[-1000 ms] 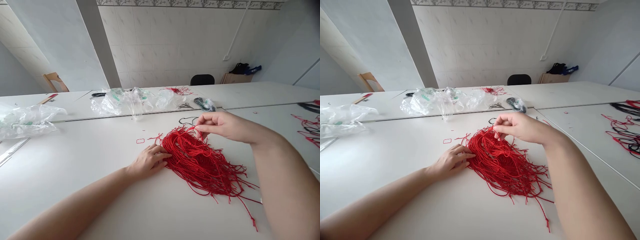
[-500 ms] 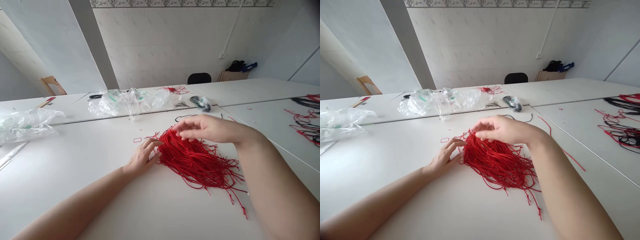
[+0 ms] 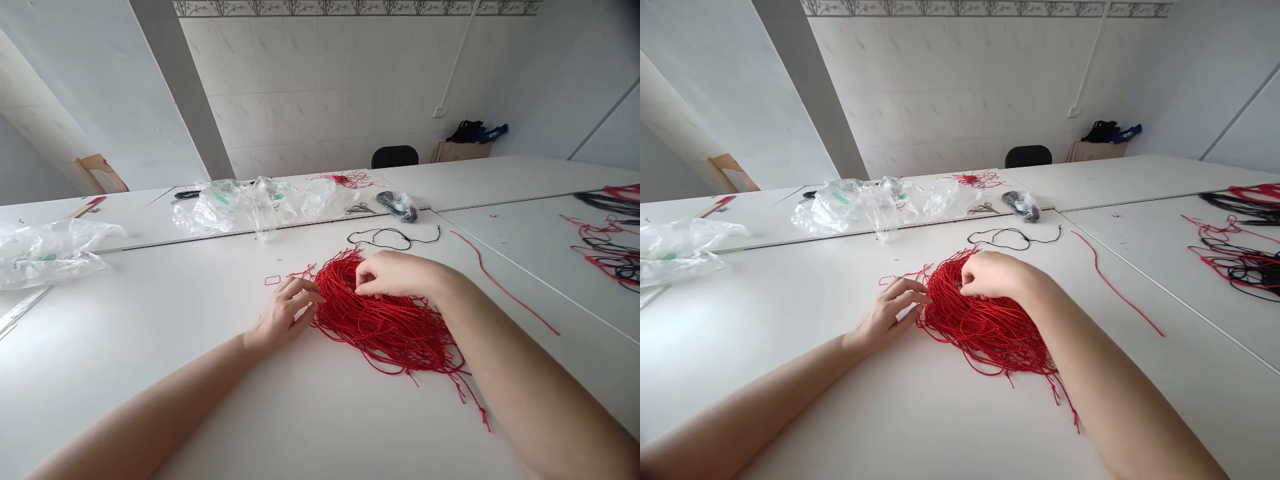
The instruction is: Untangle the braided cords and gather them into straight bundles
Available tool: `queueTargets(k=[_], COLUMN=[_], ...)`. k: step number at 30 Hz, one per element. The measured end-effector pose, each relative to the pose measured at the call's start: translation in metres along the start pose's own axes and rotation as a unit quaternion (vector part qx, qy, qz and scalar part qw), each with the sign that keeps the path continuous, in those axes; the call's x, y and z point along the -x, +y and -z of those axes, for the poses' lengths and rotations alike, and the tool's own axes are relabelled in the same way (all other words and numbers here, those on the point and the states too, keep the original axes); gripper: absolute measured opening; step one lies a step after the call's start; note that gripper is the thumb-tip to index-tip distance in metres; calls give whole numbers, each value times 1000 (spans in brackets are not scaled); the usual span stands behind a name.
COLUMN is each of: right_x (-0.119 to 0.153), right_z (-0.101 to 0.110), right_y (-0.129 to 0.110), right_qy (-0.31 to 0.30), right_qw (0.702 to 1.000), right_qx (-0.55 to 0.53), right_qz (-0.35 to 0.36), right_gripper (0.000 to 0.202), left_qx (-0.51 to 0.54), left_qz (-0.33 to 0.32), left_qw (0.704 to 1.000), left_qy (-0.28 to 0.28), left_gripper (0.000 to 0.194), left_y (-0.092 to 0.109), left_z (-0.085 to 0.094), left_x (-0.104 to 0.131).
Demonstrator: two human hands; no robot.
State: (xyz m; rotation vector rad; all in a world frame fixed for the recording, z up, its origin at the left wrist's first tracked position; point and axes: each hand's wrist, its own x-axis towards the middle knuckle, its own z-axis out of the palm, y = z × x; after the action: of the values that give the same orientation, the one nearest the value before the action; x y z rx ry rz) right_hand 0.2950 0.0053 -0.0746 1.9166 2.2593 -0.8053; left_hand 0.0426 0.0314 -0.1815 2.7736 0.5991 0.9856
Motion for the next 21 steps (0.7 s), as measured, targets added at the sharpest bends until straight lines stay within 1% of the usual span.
queueTargets(k=[3, 5, 8, 10, 12, 13, 14, 16, 18, 21], right_x=[-17, -24, -29, -27, -26, -26, -27, -30, -36, -45], right_z=[-13, -18, -21, -19, -19, -19, -20, -25, -29, -34], right_y=[-2, 0, 3, 3, 2, 2, 2, 4, 8, 14], right_qy=[-4, -12, -23, -17, -7, -12, -26, -75, -118, -145], right_qw=[999, 999, 999, 999, 1000, 1000, 999, 994, 985, 976], right_qx=[32, 39, 38, 33, 21, 7, -14, -62, -103, -145], right_qz=[2, 3, 0, 2, 12, 21, 32, 53, 66, 75], right_gripper=[14, 11, 7, 8, 11, 13, 15, 14, 12, 14], left_qx=[6, 5, -32, -64, -77, -71, -59, -24, 13, 43], left_qz=[-31, -72, -122, -128, -120, -111, -102, -74, -42, 12], left_qw=[999, 995, 986, 984, 986, 988, 991, 997, 999, 994], left_qy=[-26, -62, -108, -109, -93, -80, -63, -23, 23, 104], left_gripper=[35, 36, 35, 33, 30, 28, 26, 23, 23, 24], left_y=[1, 2, 2, 1, 1, 1, 1, 4, 10, 20], left_z=[6, 11, 14, 13, 12, 12, 13, 18, 28, 49], left_x=[-1, -1, 0, 1, 1, 0, -1, -6, -13, -28])
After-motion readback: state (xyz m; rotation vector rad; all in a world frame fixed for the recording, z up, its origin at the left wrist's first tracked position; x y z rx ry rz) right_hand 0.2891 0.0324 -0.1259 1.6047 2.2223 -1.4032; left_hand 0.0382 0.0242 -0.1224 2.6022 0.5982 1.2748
